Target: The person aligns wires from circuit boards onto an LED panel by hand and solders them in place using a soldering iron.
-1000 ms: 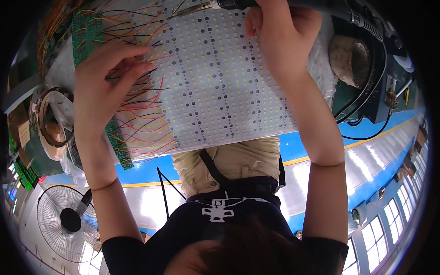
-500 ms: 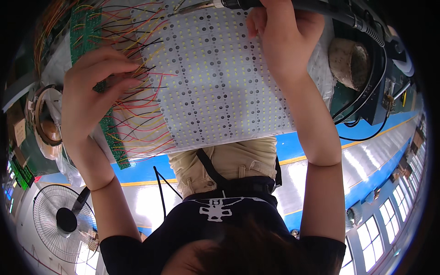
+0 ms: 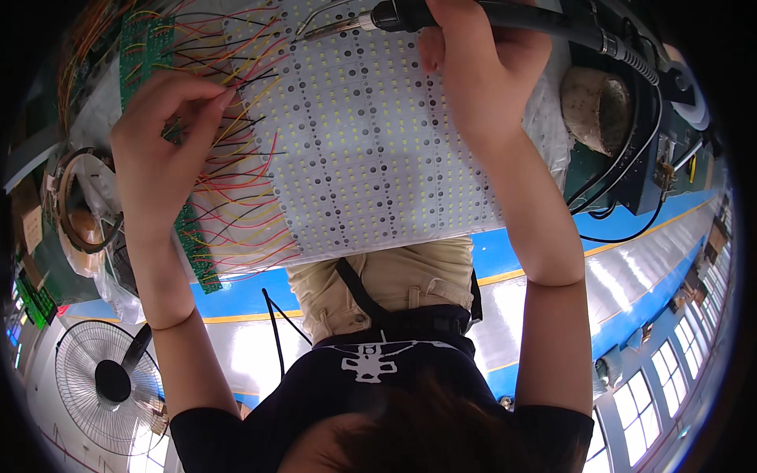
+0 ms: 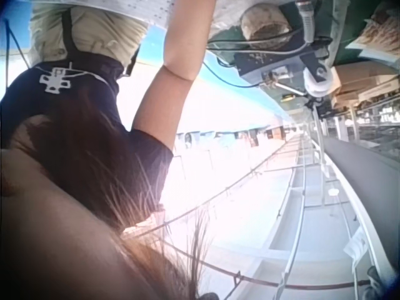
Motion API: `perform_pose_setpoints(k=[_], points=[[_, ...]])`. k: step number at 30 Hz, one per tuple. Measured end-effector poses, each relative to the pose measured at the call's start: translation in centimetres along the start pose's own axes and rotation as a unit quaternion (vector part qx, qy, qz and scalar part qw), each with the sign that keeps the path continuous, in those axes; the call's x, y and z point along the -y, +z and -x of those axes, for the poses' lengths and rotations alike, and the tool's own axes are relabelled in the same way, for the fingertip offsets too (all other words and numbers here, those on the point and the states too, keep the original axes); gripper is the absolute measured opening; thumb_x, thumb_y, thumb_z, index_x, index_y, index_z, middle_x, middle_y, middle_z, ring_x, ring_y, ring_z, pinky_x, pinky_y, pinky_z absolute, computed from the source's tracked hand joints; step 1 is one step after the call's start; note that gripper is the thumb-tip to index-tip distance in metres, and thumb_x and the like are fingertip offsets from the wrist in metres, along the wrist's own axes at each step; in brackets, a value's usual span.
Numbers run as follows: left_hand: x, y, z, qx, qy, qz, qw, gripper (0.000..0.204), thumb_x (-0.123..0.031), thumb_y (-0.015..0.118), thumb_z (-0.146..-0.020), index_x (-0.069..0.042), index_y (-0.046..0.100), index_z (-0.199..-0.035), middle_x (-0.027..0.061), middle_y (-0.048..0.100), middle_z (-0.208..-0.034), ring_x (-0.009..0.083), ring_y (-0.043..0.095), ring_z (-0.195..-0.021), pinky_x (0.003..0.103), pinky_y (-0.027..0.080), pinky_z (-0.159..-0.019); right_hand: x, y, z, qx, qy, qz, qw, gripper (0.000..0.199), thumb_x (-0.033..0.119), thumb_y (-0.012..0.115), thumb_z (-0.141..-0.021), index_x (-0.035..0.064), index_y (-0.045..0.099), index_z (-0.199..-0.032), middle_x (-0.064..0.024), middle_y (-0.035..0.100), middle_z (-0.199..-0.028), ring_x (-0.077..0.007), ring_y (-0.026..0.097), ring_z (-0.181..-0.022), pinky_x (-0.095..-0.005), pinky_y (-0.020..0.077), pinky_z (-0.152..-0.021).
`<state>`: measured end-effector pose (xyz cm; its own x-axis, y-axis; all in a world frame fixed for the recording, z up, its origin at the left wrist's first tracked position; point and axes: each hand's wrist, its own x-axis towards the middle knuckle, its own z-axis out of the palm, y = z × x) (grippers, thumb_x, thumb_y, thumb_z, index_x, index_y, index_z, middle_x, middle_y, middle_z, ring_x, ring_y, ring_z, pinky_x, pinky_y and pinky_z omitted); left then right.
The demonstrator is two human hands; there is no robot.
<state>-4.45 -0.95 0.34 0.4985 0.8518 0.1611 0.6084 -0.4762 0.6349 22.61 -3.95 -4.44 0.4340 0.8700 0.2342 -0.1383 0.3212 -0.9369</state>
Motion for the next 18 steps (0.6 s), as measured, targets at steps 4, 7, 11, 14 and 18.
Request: perform_pose_setpoints(k=[4,7,11,14,18], points=[[0.04,0.47,0.05,-0.005,0.001,-0.016,1.000,0.009,0.001,0.076,-0.086,-0.001,0.072,-0.094,0.0058,0.070,-0.089,0.0135,0.062,-0.068,0.026,0.049,-0.064,0.10,-0.21,-0.08,0.002,0.007,0.009,1.000,0.019,0.006,0.062,-0.096,0.0080,0.048,-0.084,0.0006,0.044,-0.056,-0.0074,0.036,-0.038,-0.0251,0.0348,-0.037],[0.01,0.42,0.15,-0.005,0.002,-0.019,1.000,0.009,0.001,0.075,-0.086,-0.001,0.072,-0.094,0.0058,0.070,-0.089,0.0136,0.063,-0.069,0.026,0.049,-0.064,0.15,-0.08,-0.04,0.001,0.008,0.013,1.000,0.019,0.006,0.062,-0.096,0.0076,0.048,-0.083,0.0004,0.043,-0.056,-0.0074,0.036,-0.038,-0.0250,0.0349,-0.037],[-0.02,0.35,0.22,-0.004,0.000,-0.018,1.000,0.009,0.002,0.075,-0.086,0.000,0.072,-0.095,0.0060,0.070,-0.090,0.0137,0.064,-0.070,0.026,0.050,-0.065,0.11,0.10,-0.08,0.010,-0.004,0.025,1.000,0.019,0.005,0.061,-0.096,0.0066,0.047,-0.084,0.0005,0.043,-0.056,-0.0072,0.037,-0.039,-0.0247,0.0350,-0.038],[0.03,0.46,0.22,-0.006,-0.001,-0.013,1.000,0.010,0.002,0.075,-0.086,0.000,0.072,-0.095,0.0062,0.070,-0.090,0.0137,0.064,-0.070,0.026,0.050,-0.066,0.01,-0.09,-0.09,0.035,-0.007,0.010,0.999,0.020,0.004,0.061,-0.097,0.0063,0.046,-0.084,0.0009,0.042,-0.056,-0.0069,0.036,-0.039,-0.0245,0.0350,-0.038],[-0.04,0.49,0.26,-0.005,0.002,-0.012,1.000,0.009,0.002,0.075,-0.087,0.001,0.072,-0.095,0.0063,0.070,-0.089,0.0135,0.065,-0.071,0.026,0.050,-0.066,0.06,-0.22,-0.11,0.059,-0.011,0.007,0.998,0.020,0.003,0.060,-0.097,0.0067,0.045,-0.084,0.0013,0.042,-0.055,-0.0068,0.036,-0.039,-0.0247,0.0350,-0.038]])
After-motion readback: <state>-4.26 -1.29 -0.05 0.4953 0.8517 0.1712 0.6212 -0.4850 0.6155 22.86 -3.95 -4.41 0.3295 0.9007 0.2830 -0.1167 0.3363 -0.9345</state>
